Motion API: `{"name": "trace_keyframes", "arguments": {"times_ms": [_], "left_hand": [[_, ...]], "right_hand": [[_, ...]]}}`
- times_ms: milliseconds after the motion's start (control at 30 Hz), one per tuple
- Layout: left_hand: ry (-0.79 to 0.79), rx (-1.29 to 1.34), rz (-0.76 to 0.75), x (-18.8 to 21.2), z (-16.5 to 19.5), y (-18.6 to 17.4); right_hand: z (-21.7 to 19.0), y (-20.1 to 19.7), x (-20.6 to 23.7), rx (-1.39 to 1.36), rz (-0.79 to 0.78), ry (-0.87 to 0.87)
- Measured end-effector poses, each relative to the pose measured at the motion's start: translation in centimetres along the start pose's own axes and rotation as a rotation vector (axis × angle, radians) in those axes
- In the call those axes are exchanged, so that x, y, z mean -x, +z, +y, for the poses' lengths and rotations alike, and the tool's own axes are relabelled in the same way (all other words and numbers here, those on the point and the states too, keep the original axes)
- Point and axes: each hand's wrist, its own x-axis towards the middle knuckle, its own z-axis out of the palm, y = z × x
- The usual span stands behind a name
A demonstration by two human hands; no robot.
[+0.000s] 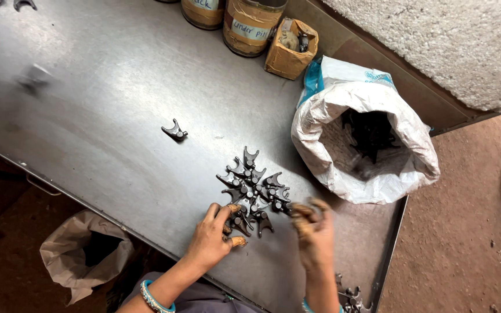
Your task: The person takes fork-shaped metal castings from a sack on the table, turns each over in both hands, and sets it down in groups on the tabletop. A coworker wearing gloves at the same table handles a pile of similar castings.
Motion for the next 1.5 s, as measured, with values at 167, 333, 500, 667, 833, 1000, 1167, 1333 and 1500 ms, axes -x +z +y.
{"name": "trace_keyframes", "arguments": {"times_ms": [167, 333, 500, 667, 833, 1000, 1167, 1333, 1500], "left_hand": [[-0.036, -0.015, -0.018, -0.2, 0.2, -0.3], [0.015, 0.013, 0.037, -0.2, 0.2, -0.6], [0.014, 0.141, 0.029, 0.4, 0.1, -0.5], [0.006, 0.424, -0.119, 1.0, 0.0, 0.7], [-0.062, 0.570, -0.214, 1.0, -0.7, 1.9], [-0.085, 0.620, -0.222, 1.0, -1.2, 1.9], [-0.103, 0.624, -0.220, 0.4, -0.6, 1.3], [-0.078, 0.501, -0.176, 0.1, -0.7, 0.9], [-0.077, 0.501, -0.118, 0.0, -1.0, 1.2]], "right_hand": [[2.1, 6.4, 2.2, 1.355, -0.044, -0.184], [3.6, 5.7, 2.7, 1.422, -0.033, -0.276], [5.1, 1.4, 3.3, 0.565, -0.004, -0.028], [6.0, -2.0, 4.8, -0.259, -0.003, 0.312], [7.0, -2.4, 5.5, -0.341, 0.017, 0.368], [7.2, -2.2, 5.9, -0.203, 0.029, 0.380], [6.8, -4.1, 4.7, 0.123, -0.108, 0.418], [2.1, -5.5, -0.2, 0.155, -0.070, 0.185], [-1.1, -0.3, -2.2, 0.554, 0.148, -0.071]]}}
